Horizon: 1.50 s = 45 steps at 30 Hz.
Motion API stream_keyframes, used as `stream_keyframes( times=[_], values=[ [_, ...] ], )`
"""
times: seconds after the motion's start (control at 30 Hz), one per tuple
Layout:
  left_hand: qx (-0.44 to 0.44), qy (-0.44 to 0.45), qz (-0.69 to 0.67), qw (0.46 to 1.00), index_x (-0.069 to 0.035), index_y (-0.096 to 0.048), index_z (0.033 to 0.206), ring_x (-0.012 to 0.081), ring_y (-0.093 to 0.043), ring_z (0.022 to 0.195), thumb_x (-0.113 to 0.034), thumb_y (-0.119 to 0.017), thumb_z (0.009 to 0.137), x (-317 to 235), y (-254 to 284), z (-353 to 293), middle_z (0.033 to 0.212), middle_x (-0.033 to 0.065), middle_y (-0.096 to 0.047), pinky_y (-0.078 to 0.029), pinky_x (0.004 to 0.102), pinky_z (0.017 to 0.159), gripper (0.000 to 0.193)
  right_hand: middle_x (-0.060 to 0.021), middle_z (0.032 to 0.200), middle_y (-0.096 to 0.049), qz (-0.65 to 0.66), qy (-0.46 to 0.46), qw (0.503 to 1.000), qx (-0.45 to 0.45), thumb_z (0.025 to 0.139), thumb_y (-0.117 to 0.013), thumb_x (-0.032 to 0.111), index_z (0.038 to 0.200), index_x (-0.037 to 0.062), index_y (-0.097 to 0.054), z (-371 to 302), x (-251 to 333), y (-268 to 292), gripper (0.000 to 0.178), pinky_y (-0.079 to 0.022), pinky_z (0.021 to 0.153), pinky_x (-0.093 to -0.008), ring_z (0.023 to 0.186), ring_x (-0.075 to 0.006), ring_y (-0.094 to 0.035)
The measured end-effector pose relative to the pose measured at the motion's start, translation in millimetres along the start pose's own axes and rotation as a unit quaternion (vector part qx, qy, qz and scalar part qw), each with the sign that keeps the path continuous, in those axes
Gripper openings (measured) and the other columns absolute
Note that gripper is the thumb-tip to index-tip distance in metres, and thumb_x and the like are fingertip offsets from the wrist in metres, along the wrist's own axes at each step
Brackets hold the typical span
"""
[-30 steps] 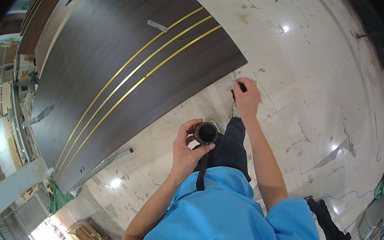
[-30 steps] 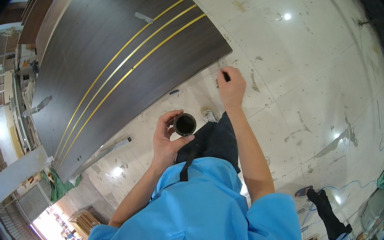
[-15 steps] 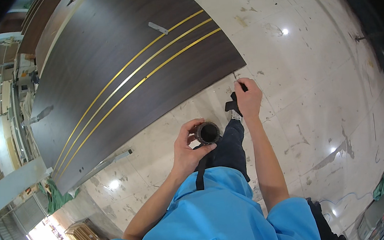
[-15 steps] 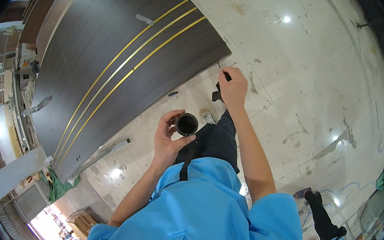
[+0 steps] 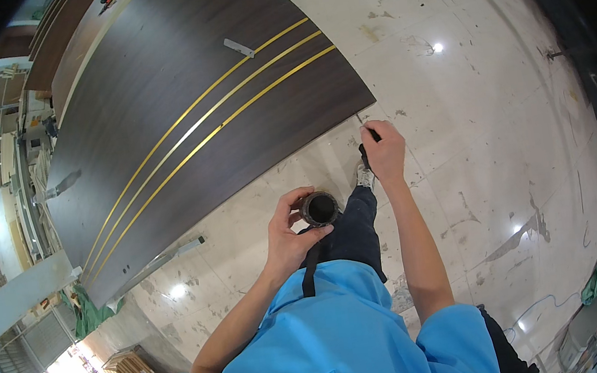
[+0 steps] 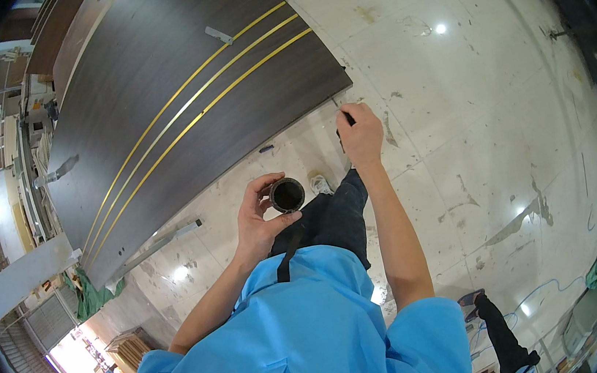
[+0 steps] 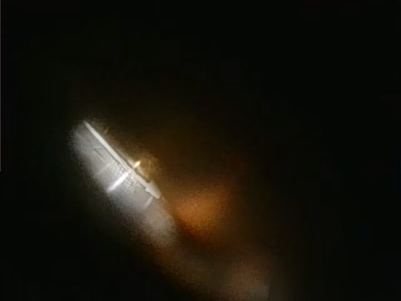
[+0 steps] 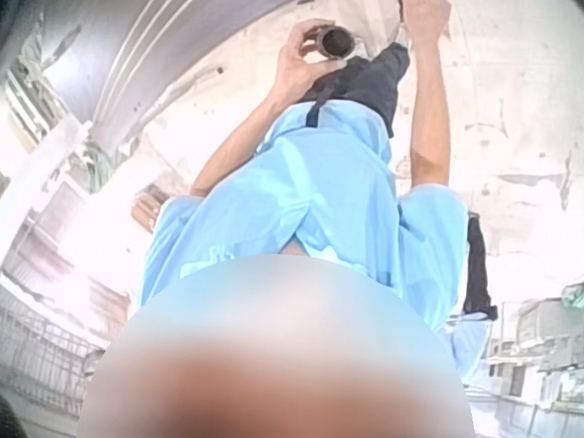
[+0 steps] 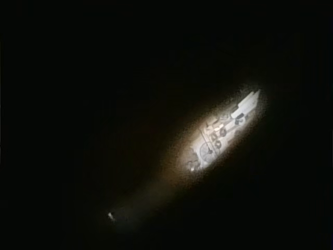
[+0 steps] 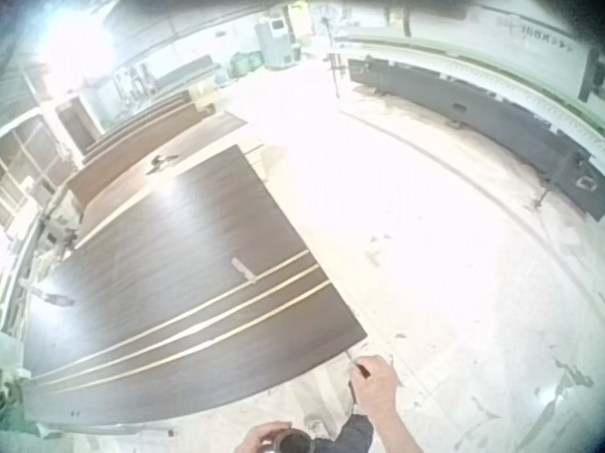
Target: The person applies a dark liquid finish to the edge of a large curved panel using a small brush and a container. They repeatedly dip the brush into the container and stroke the panel edge, moving along its length while holding the container in the other hand.
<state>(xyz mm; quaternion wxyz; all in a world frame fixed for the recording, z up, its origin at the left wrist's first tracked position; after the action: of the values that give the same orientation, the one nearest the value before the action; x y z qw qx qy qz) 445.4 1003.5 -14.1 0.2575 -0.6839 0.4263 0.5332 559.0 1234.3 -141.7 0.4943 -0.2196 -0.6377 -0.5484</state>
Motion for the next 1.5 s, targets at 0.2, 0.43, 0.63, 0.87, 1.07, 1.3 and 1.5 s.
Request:
stream_keyframes(
  times=[0.2, 0.43, 0.63, 0.87, 1.07, 1.3, 1.5],
  values=[
    [0.002, 0.001, 0.002, 1.000, -0.008, -0.059, 0.137, 0.0184, -0.064, 0.121, 0.001, -0.088, 0.075, -0.6, 0.5, 1.6, 0.137, 0.0050, -0.063, -0.051, 0.0378, 0.106, 0.069, -0.0158, 0.090, -0.071, -0.002, 0.008, 0.999, -0.040, 0.091, -0.072, 0.014, 0.097, 0.0031, -0.074, 2.3, -3.3, 1.8, 0.012, -0.054, 0.077, -0.0429, 0.083, -0.0353, -0.069],
    [-0.007, 0.014, -0.014, 1.000, -0.012, -0.059, 0.138, 0.0177, -0.060, 0.122, 0.003, -0.088, 0.073, -0.6, 1.5, -1.1, 0.131, 0.0028, -0.063, -0.048, 0.0383, 0.107, 0.072, -0.0165, 0.091, -0.072, 0.015, -0.009, 0.990, -0.139, 0.089, -0.073, 0.009, 0.095, 0.0011, -0.074, 13.2, -9.4, 19.3, 0.010, -0.055, 0.077, -0.0392, 0.084, -0.0327, -0.070],
    [0.003, 0.007, -0.027, 1.000, -0.011, -0.059, 0.138, 0.0173, -0.060, 0.122, 0.003, -0.088, 0.074, 1.1, -0.1, 0.2, 0.132, 0.0029, -0.062, -0.048, 0.0378, 0.108, 0.072, -0.0159, 0.092, -0.073, 0.024, 0.002, 0.998, -0.066, 0.089, -0.074, 0.009, 0.096, 0.0017, -0.075, 6.2, -7.4, 16.8, 0.010, -0.055, 0.078, -0.0389, 0.084, -0.0326, -0.070],
    [0.003, 0.008, -0.020, 1.000, -0.011, -0.059, 0.138, 0.0179, -0.060, 0.123, 0.002, -0.089, 0.074, 3.5, 0.9, -2.4, 0.135, 0.0031, -0.062, -0.048, 0.0381, 0.108, 0.072, -0.0163, 0.090, -0.072, 0.015, -0.006, 0.996, -0.092, 0.089, -0.073, 0.009, 0.095, 0.0004, -0.074, 11.2, -8.9, 16.8, 0.011, -0.054, 0.077, -0.0396, 0.083, -0.0330, -0.070],
    [0.011, -0.003, -0.011, 1.000, -0.011, -0.057, 0.139, 0.0187, -0.060, 0.124, 0.000, -0.089, 0.075, -0.1, 2.6, -5.2, 0.141, 0.0039, -0.060, -0.049, 0.0393, 0.108, 0.073, -0.0159, 0.089, -0.071, 0.035, 0.020, 0.999, -0.009, 0.088, -0.073, 0.009, 0.095, 0.0000, -0.073, 8.4, 10.7, 7.8, 0.011, -0.054, 0.077, -0.0393, 0.083, -0.0332, -0.069],
    [0.026, -0.028, -0.041, 0.998, -0.009, -0.055, 0.139, 0.0205, -0.057, 0.132, 0.002, -0.090, 0.074, -19.8, 8.8, -30.5, 0.146, 0.0079, -0.057, -0.047, 0.0399, 0.112, 0.074, -0.0106, 0.093, -0.068, 0.038, 0.118, 0.992, 0.007, 0.092, -0.077, 0.013, 0.102, 0.0062, -0.070, -15.5, 90.3, -47.4, 0.014, -0.054, 0.075, -0.0375, 0.082, -0.0270, -0.068],
    [0.039, -0.053, -0.062, 0.996, -0.010, -0.058, 0.138, 0.0204, -0.060, 0.131, 0.004, -0.088, 0.075, -32.0, 3.4, -43.9, 0.147, 0.0090, -0.057, -0.047, 0.0391, 0.112, 0.071, -0.0046, 0.089, -0.059, -0.104, 0.410, 0.902, 0.092, 0.088, -0.068, 0.015, 0.096, 0.0151, -0.062, -34.1, 137.0, -152.9, 0.010, -0.050, 0.074, -0.0411, 0.086, -0.0257, -0.061]
  ],
)
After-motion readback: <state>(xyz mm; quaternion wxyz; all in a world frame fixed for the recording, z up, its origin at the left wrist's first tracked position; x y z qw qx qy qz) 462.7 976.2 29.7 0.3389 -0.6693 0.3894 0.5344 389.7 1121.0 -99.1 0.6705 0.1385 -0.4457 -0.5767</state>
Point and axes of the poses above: each hand's wrist, its own z-axis towards the middle knuckle, its own y-axis out of the back of the hand, x = y × z, the point moved 2 cm from there along z, towards the middle knuckle
